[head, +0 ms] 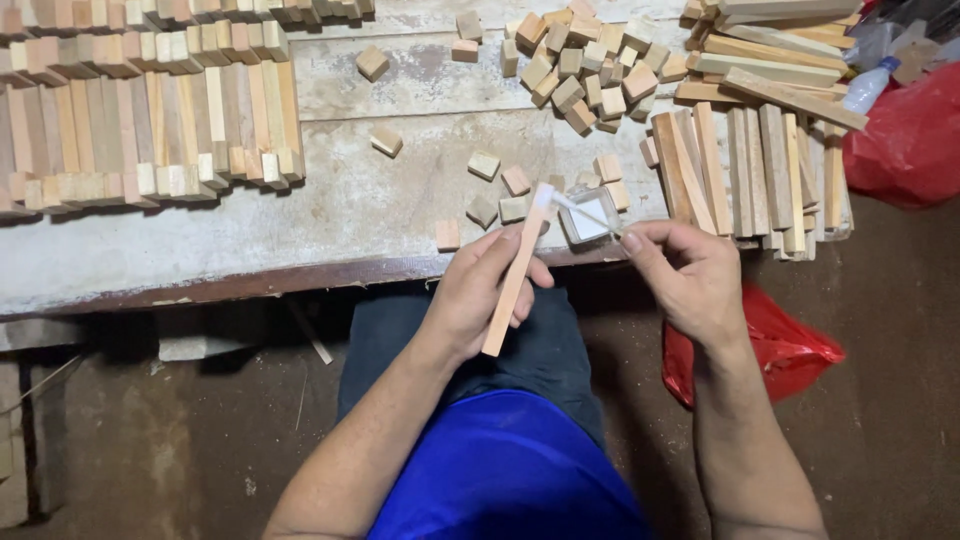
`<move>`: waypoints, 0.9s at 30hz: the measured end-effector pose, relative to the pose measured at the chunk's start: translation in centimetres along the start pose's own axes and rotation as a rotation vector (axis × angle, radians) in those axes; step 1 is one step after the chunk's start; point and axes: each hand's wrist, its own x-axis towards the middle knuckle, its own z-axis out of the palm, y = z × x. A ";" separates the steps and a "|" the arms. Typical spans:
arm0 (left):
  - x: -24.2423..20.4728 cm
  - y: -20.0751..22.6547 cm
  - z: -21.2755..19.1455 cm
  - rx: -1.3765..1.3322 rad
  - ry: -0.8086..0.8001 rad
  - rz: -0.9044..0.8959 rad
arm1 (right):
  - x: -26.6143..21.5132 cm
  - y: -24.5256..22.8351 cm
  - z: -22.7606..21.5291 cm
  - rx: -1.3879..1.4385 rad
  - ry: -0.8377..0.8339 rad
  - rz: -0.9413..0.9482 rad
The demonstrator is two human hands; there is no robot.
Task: Applying glue to wooden slats and attaching small wooden blocks to them to assemble components.
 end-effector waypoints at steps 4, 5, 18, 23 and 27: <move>2.3 0.8 -1.6 -0.151 0.079 -0.037 | -1.0 -1.1 0.6 0.035 -0.165 -0.088; 2.9 1.0 -2.1 -0.172 0.073 -0.029 | -1.3 -1.1 1.0 0.068 -0.206 -0.106; 2.4 3.0 -1.4 -0.260 0.009 -0.018 | -1.8 -0.9 2.4 0.141 -0.348 -0.180; 2.2 3.5 -1.4 -0.273 0.010 -0.016 | -1.5 -1.9 2.3 0.151 -0.410 -0.173; 2.1 3.1 -1.3 -0.274 0.004 -0.026 | -1.5 -1.7 2.4 0.161 -0.423 -0.173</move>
